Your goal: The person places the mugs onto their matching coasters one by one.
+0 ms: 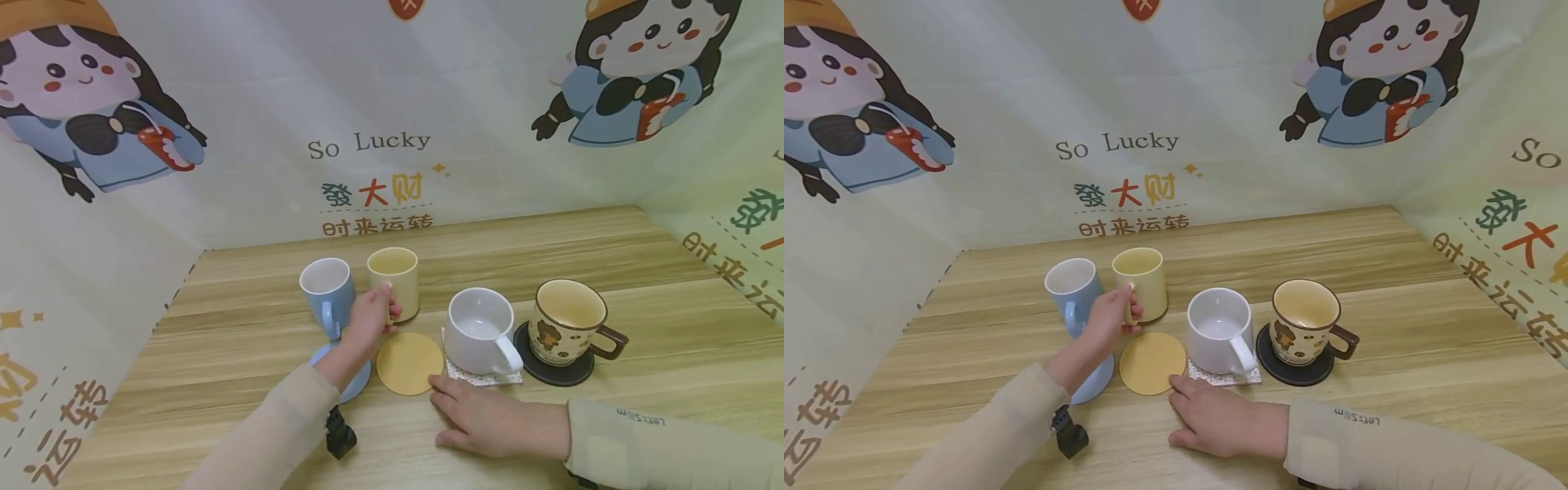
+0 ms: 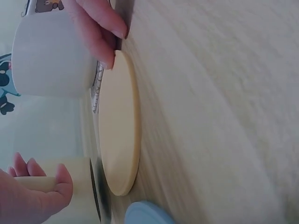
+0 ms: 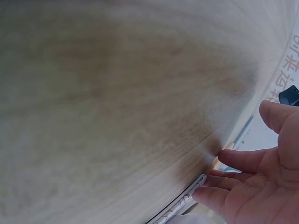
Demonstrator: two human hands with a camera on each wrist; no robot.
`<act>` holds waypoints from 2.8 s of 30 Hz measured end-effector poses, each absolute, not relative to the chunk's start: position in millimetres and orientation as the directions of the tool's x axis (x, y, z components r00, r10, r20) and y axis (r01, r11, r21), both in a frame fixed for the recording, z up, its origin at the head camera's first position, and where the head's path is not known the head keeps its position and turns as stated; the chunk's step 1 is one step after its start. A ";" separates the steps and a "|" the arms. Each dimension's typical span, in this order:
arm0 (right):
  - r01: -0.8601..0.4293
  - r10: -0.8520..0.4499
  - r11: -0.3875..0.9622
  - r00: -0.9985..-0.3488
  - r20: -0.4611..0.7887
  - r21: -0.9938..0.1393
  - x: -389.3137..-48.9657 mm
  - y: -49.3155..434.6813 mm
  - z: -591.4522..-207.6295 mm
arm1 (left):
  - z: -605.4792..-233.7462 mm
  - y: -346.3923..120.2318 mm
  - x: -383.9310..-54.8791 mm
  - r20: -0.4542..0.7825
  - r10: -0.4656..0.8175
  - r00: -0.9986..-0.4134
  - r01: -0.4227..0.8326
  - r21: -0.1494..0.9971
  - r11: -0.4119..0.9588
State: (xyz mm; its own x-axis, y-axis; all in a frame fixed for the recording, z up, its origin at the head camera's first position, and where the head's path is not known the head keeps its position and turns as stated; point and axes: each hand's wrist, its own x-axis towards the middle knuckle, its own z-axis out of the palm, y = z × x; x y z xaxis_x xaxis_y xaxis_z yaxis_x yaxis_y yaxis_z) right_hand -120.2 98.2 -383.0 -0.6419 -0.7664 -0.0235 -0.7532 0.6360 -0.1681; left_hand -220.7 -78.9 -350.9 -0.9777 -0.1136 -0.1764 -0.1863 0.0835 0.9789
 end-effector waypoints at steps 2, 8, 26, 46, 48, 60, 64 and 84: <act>-0.752 -0.766 0.637 -0.643 -0.025 -0.168 -120.2 98.2 -382.8 | -350.4 -79.4 -218.1 -0.162 -0.106 -0.981 -0.172 0.981 0.093; -0.751 -0.764 0.640 -0.644 -0.034 -0.166 -120.0 98.0 -381.5 | -347.4 -80.6 -205.8 -0.116 -0.086 -0.990 -0.125 0.986 0.114; -0.737 -0.758 0.648 -0.649 -0.066 -0.194 -119.6 98.9 -380.0 | -346.6 -89.3 -175.6 -0.080 -0.050 -0.996 -0.086 0.987 0.133; -0.738 -0.763 0.640 -0.643 -0.066 -0.211 -121.4 98.7 -380.2 | -349.8 -94.8 -152.5 -0.055 0.023 -0.998 -0.051 0.988 0.147; -0.738 -0.763 0.640 -0.643 -0.066 -0.213 -121.3 98.7 -380.1 | -350.0 -95.3 -151.1 -0.056 0.027 -0.998 -0.052 0.988 0.148; -0.733 -0.758 0.646 -0.649 -0.063 -0.213 -121.2 98.2 -380.0 | -349.7 -96.1 -143.9 -0.077 0.037 -0.996 -0.071 0.987 0.142; -0.732 -0.758 0.646 -0.650 -0.064 -0.218 -121.3 98.3 -380.7 | -351.0 -95.2 -142.5 -0.083 0.039 -0.996 -0.077 0.987 0.138; -0.733 -0.759 0.643 -0.649 -0.056 -0.223 -122.2 97.4 -380.8 | -353.4 -93.1 -139.4 -0.078 0.058 -0.995 -0.070 0.989 0.134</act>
